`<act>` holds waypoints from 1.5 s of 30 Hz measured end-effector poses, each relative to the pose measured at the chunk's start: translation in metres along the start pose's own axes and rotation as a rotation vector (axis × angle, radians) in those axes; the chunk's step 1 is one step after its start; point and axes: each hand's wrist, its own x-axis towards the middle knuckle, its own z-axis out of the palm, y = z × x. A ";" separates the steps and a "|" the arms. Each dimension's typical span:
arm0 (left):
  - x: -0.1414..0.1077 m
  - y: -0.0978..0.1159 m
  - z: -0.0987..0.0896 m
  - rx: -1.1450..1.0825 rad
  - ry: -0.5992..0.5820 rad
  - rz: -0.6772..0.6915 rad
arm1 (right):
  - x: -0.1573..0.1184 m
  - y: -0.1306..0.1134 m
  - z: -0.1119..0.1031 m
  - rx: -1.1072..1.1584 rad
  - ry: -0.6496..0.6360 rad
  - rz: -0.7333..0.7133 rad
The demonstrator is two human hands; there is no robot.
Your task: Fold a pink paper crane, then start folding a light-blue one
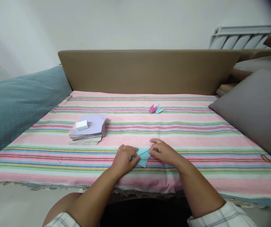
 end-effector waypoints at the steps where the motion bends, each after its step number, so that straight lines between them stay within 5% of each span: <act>1: 0.000 -0.001 0.000 -0.001 -0.004 0.006 | 0.000 0.000 -0.001 0.002 0.014 0.008; 9: 0.001 -0.005 0.000 0.019 -0.045 0.022 | -0.002 0.001 -0.002 0.037 0.119 -0.051; 15: 0.002 -0.002 -0.001 0.048 -0.064 -0.003 | -0.003 -0.003 0.001 -0.020 -0.021 -0.131; 45: 0.006 -0.008 0.001 -0.013 0.045 -0.088 | 0.007 -0.001 0.018 -0.063 0.047 0.043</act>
